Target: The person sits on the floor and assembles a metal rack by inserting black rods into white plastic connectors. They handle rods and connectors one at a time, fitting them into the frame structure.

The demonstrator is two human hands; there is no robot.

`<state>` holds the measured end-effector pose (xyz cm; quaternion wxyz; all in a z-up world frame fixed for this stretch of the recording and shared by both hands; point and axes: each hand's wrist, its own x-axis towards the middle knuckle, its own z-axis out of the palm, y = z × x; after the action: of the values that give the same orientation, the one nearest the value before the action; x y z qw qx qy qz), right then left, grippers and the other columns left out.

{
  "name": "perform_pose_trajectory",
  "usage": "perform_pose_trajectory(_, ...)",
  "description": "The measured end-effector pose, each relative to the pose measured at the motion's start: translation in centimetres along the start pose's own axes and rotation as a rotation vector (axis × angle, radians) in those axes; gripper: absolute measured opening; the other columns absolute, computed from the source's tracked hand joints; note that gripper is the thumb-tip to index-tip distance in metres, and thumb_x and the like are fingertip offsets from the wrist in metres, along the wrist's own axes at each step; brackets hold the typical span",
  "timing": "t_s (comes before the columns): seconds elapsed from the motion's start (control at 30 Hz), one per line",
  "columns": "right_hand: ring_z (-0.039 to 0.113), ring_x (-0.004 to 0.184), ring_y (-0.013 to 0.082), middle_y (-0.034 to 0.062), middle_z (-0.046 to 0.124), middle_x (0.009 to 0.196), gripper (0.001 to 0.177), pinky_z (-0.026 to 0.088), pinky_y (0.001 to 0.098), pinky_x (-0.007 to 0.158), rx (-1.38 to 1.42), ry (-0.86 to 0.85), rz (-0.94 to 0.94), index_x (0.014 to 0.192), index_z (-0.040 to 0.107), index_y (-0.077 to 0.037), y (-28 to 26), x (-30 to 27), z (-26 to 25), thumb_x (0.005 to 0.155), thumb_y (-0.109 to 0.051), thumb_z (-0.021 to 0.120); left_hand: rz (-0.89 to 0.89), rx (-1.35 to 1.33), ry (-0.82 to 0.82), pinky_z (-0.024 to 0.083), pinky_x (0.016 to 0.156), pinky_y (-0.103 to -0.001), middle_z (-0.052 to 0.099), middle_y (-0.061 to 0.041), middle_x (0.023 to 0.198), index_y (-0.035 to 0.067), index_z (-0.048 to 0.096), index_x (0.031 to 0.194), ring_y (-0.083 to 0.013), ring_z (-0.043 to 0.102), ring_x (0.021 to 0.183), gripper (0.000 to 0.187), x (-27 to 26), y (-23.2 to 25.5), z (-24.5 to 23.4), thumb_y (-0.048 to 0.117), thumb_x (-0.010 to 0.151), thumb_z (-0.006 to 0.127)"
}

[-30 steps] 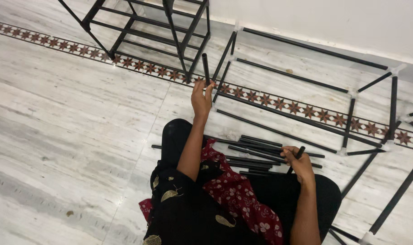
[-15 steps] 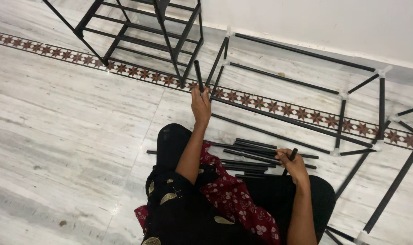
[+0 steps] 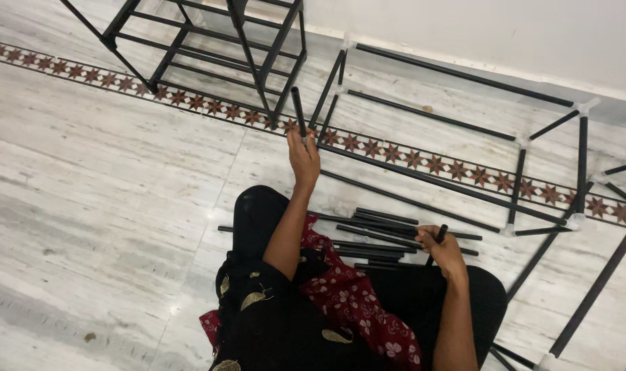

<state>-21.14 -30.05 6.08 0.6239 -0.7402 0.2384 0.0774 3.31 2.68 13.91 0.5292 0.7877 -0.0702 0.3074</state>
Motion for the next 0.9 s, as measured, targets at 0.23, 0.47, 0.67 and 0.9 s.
perform_pose_trajectory(0.23,0.067,0.079,0.0197,0.0107,0.075,0.087,0.032,0.051,0.0335,0.070,-0.224,0.031,0.063,0.112,0.076,-0.001,0.2,-0.4,-0.6,0.095,-0.027,0.071,0.013,-0.025,0.019,0.049,0.078,-0.045,0.055,-0.018,0.109,0.001,0.056,0.117,-0.0341,0.062,0.092,0.015,0.0,0.3,0.0,0.012,0.107,0.053)
perform_pose_trajectory(0.47,0.067,0.078,0.0209,0.0098,0.074,0.084,0.035,0.053,0.0356,0.072,-0.313,-0.004,0.066,0.110,0.078,-0.003,-0.1,-0.9,-0.2,0.090,-0.032,0.074,-0.040,-0.028,0.036,0.049,0.079,-0.045,0.055,-0.017,0.108,0.001,0.056,0.114,-0.0348,0.062,0.093,0.012,0.1,1.0,-0.1,0.010,0.106,0.056)
perform_pose_trajectory(0.67,0.066,0.077,0.0195,0.0068,0.073,0.088,0.038,0.051,0.0352,0.063,-0.308,-0.013,0.178,0.114,0.076,-0.007,0.2,-0.9,-0.1,0.091,-0.038,0.071,-0.030,-0.054,0.092,0.049,0.079,-0.043,0.054,-0.016,0.110,0.001,0.056,0.115,-0.0334,0.062,0.093,0.013,-0.2,1.2,0.6,0.011,0.107,0.055)
perform_pose_trajectory(0.9,0.066,0.075,0.0158,0.0051,0.071,0.085,0.038,0.055,0.0328,0.061,-0.191,-0.044,0.086,0.114,0.074,-0.008,0.9,-0.6,-0.6,0.090,-0.037,0.071,-0.018,0.020,0.168,0.050,0.080,-0.041,0.049,-0.018,0.116,-0.001,0.059,0.129,-0.0318,0.058,0.098,0.029,-0.9,-0.7,1.7,0.014,0.105,0.061)
